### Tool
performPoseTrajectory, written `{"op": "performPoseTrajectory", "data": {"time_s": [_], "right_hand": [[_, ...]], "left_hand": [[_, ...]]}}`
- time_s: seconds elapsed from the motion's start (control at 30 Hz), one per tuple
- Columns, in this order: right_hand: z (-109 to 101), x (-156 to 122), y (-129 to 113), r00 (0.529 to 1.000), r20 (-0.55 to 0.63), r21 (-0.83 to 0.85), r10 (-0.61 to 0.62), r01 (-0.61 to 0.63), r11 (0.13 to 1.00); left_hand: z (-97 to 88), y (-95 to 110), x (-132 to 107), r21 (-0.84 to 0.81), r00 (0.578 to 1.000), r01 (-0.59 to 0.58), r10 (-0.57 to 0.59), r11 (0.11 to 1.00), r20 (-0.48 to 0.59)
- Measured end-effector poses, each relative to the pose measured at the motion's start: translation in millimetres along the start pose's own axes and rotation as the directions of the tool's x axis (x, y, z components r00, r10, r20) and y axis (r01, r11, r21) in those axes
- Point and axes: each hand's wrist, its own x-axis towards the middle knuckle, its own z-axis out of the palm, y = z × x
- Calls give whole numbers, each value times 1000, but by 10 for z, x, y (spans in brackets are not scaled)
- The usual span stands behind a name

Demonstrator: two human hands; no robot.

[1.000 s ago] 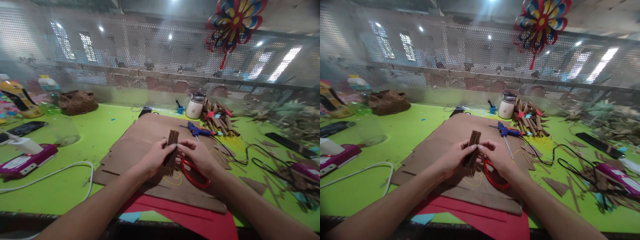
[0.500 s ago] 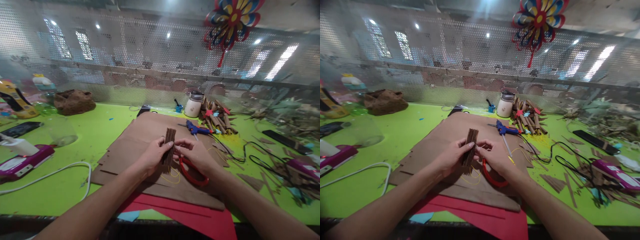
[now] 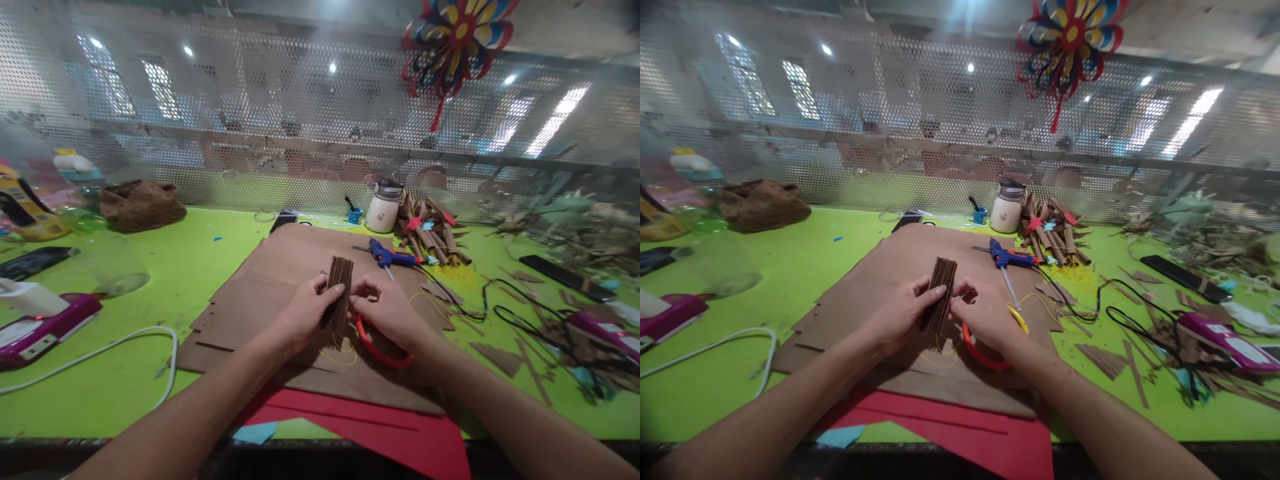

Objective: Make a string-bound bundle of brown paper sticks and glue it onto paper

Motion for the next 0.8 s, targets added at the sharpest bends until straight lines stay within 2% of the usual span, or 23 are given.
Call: {"op": "performPoseTrajectory", "data": {"time_s": [0.13,0.23,0.33,0.43,0.57,0.67,0.8], "right_hand": [[-1,28,1,1000,-17,-25,24,-25,999],[1,50,46,997,-80,-145,6,-17,989],[23,37,70,990,-134,-233,-44,12,972],[51,3,62,974,-179,-313,-139,78,947],[45,-3,54,965,-178,-346,-192,121,930],[-3,32,63,976,-140,-314,-164,113,943],[-70,77,91,1000,-22,-40,21,-22,999]], "left_hand": [[20,-9,-16,-4,999,36,-36,999,38],[33,-24,-30,-13,993,98,-97,995,59],[34,-45,-31,-31,990,120,-117,992,83],[29,-62,-21,-84,987,100,-88,991,134],[24,-52,-22,-83,977,127,-110,988,181],[40,-28,-44,-54,967,159,-144,986,212],[77,0,-74,-59,962,152,-134,987,239]]}}
